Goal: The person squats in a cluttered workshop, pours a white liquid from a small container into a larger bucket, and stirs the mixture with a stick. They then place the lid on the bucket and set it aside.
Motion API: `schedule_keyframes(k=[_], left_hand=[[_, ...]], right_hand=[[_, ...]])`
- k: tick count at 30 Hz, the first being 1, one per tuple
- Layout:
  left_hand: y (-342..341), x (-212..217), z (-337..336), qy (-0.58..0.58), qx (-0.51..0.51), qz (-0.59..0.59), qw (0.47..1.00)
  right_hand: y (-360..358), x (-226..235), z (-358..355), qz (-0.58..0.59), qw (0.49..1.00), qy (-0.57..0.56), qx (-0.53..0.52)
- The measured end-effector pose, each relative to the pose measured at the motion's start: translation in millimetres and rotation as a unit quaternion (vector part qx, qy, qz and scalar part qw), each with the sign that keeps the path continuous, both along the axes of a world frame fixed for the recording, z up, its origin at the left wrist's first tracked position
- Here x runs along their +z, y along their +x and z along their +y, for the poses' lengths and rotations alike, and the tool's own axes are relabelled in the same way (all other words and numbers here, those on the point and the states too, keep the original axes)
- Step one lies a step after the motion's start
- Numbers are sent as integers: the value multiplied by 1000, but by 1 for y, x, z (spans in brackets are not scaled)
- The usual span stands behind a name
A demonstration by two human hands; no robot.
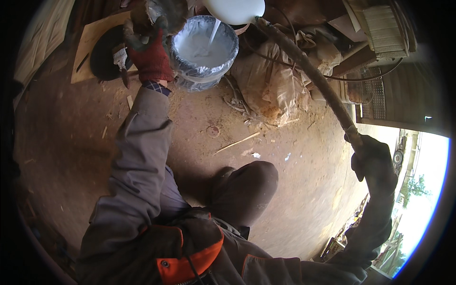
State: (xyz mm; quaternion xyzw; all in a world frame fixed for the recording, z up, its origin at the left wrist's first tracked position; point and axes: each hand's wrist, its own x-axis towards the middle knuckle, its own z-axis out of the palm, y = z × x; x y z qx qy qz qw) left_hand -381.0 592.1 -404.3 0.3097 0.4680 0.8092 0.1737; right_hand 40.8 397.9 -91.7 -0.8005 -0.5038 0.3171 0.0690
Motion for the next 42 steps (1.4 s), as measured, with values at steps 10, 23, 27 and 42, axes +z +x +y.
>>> schedule_keyframes(k=[10, 23, 27, 42], left_hand=[[-6, -13, 11, -11, 18, 25, 999], [1, -13, 10, 56, -75, -67, 993], [2, -13, 11, 72, -84, -78, 991], [35, -38, 25, -37, -124, -29, 991]], right_hand=[[-4, 16, -2, 61, 997, 36, 14], [11, 20, -5, 61, 997, 21, 51], [13, 15, -10, 132, 984, 83, 87], [-10, 50, 2, 49, 998, 37, -13]])
